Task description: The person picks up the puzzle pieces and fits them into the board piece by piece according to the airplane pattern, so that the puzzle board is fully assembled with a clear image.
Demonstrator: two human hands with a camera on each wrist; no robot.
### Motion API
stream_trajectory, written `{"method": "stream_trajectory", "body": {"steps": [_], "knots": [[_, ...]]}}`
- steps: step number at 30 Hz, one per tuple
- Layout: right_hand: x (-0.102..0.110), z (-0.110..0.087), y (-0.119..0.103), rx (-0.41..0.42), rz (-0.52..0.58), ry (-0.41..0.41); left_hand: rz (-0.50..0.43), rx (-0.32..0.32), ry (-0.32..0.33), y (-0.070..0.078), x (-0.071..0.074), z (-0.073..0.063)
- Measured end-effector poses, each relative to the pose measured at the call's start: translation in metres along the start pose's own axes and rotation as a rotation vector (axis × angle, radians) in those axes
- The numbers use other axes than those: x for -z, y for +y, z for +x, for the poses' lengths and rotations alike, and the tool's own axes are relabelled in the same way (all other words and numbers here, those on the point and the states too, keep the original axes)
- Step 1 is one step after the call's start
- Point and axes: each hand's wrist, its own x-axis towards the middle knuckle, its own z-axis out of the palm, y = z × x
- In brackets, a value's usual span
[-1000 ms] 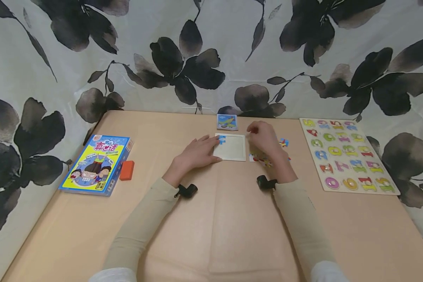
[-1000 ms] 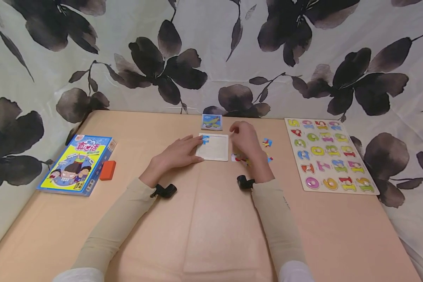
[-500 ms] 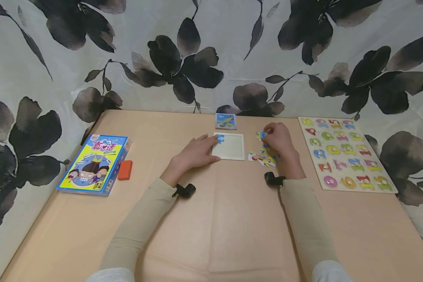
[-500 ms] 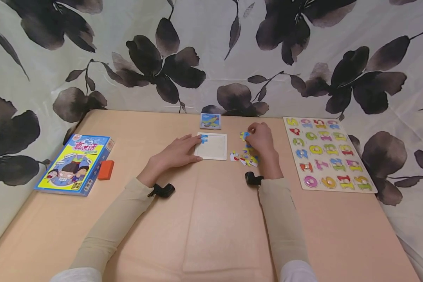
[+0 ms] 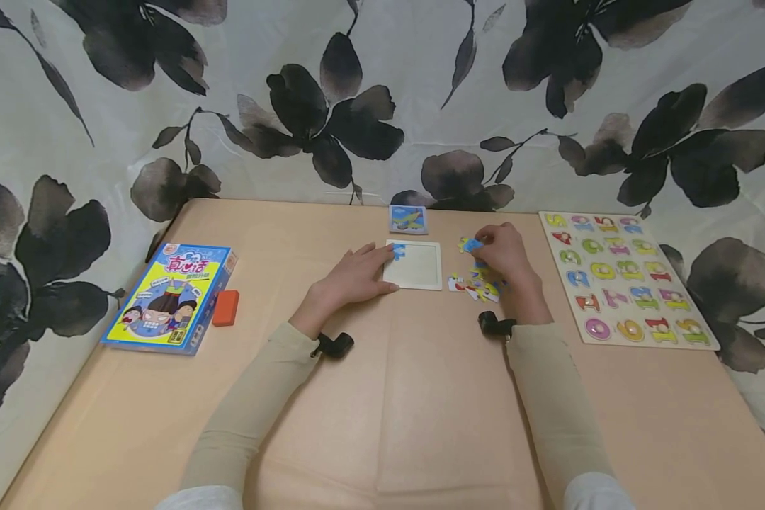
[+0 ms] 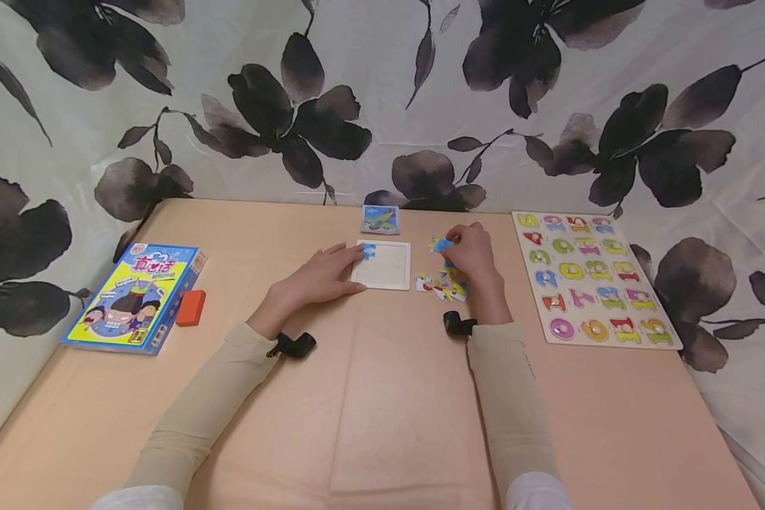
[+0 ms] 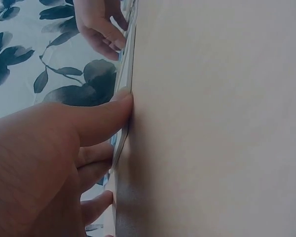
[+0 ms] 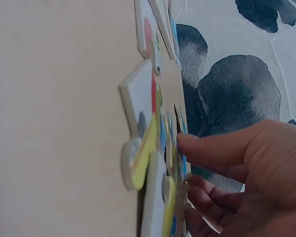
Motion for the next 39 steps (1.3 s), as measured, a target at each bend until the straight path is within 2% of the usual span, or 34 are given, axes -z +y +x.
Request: {"method": "stream_trajectory", "body": {"steps": [4,7,19,22,26,29,34,39], "knots": [[-0.002,-0.001,-0.002,-0.057,0.042,-0.015,0.005,0.003,-0.001,-0.001,-0.002,0.001],[-0.003,-0.001,-0.004,-0.088,0.072,0.004,0.007,0.005,0.001,-0.001,-0.001,0.001],[-0.004,0.002,-0.009,-0.1,0.071,0.187,0.002,0.01,0.003,0.002,0.001,-0.002],[-0.003,0.002,-0.014,-0.071,0.116,0.14,0.005,0.01,0.003,0.002,0.001,-0.002],[-0.005,0.004,-0.023,-0.02,0.207,-0.005,0.006,0.004,0.004,0.0,0.001,-0.001],[-0.011,0.005,-0.03,0.015,0.231,-0.063,0.005,-0.002,0.002,-0.001,0.001,-0.002],[-0.027,0.005,-0.046,0.072,0.223,-0.045,0.002,-0.003,-0.008,-0.001,0.002,-0.003],[-0.044,0.006,-0.063,0.053,0.271,-0.021,0.008,-0.007,-0.003,0.0,0.001,-0.003]]}}
